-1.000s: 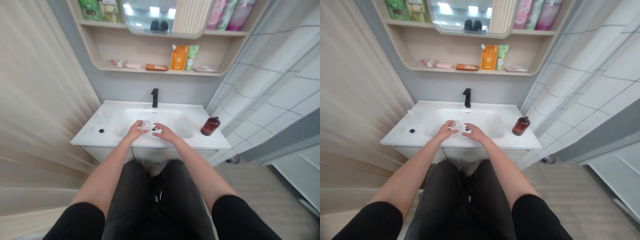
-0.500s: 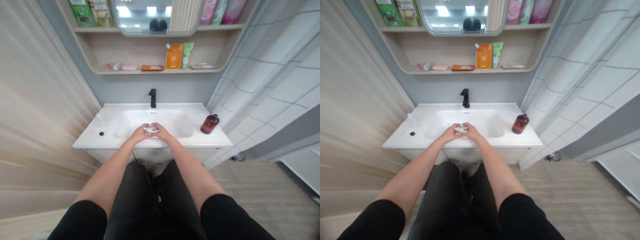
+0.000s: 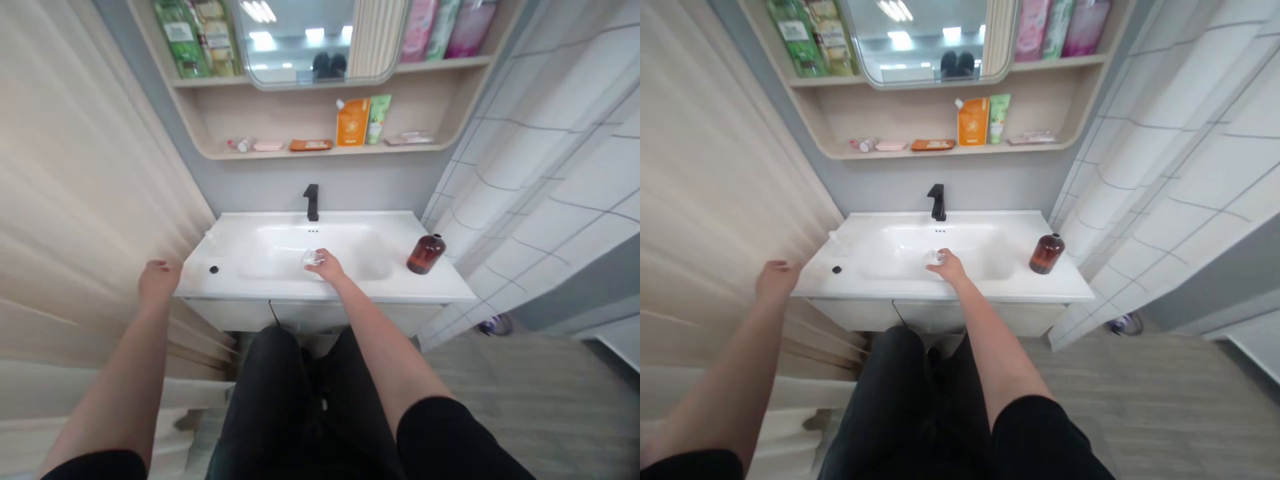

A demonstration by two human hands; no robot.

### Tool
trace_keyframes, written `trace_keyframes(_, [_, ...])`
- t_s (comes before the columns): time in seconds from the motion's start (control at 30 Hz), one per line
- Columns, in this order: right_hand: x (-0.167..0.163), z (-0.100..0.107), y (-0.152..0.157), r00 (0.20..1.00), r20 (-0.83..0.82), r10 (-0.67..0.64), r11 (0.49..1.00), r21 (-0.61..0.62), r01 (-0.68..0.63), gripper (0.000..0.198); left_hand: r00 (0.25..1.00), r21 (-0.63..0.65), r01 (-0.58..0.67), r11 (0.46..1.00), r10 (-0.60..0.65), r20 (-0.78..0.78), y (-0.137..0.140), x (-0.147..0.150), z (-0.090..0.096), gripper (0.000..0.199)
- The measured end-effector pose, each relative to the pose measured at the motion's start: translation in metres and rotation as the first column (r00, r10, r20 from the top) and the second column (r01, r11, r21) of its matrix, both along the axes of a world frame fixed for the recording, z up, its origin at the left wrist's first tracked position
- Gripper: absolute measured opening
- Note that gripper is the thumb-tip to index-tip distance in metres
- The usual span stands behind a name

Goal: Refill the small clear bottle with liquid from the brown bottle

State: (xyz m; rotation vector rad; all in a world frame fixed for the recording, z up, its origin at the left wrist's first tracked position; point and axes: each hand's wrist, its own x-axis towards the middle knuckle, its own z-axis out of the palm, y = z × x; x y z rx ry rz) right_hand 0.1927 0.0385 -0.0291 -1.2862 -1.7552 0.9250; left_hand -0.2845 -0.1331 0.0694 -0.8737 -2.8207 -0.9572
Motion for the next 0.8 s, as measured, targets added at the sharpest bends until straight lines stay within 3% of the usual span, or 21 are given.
trace_keyframes(0.07, [-0.001,0.002,-0.001,1.000,0.000,-0.003,1.000,-0.006,0.003,0.058,0.998,-0.122,-0.031,0.992,0.038,0.058,-0.002,-0.014,-0.006,0.045])
trace_keyframes(0.17, [0.001,0.006,-0.005,0.999,0.035,-0.016,1.000,0.004,0.016,0.059,0.996,-0.208,0.016,0.978,0.002,0.087,0.006,-0.011,-0.012,0.056])
trace_keyframes(0.37, [0.004,0.010,-0.012,0.994,0.110,0.009,0.999,0.035,-0.013,0.059,0.985,-0.147,0.172,0.974,-0.169,0.035,0.012,0.001,-0.007,0.048])
trace_keyframes(0.5, [0.002,0.007,-0.011,0.995,0.092,0.027,0.999,0.041,-0.031,0.061,0.990,-0.196,0.135,0.971,-0.140,-0.009,0.000,-0.005,0.000,0.040])
trace_keyframes(0.57, [0.001,0.003,-0.009,0.996,0.077,0.046,0.998,0.042,-0.050,0.063,0.997,-0.108,0.052,0.993,-0.058,-0.056,-0.010,0.001,0.005,0.038])
trace_keyframes(0.67, [-0.001,-0.002,-0.006,0.995,0.059,0.076,0.996,0.039,-0.079,0.065,0.998,0.231,0.025,0.973,-0.013,-0.054,-0.018,0.037,0.011,0.037])
trace_keyframes(0.73, [-0.001,-0.003,-0.004,0.995,0.047,0.088,0.995,0.035,-0.090,0.065,0.978,0.407,0.171,0.897,-0.206,0.044,-0.014,0.078,0.010,0.043])
trace_keyframes(0.8, [-0.001,-0.003,-0.004,0.993,0.057,0.100,0.994,0.032,-0.102,0.066,0.848,0.509,0.336,0.793,-0.489,0.202,0.000,0.125,0.006,0.052])
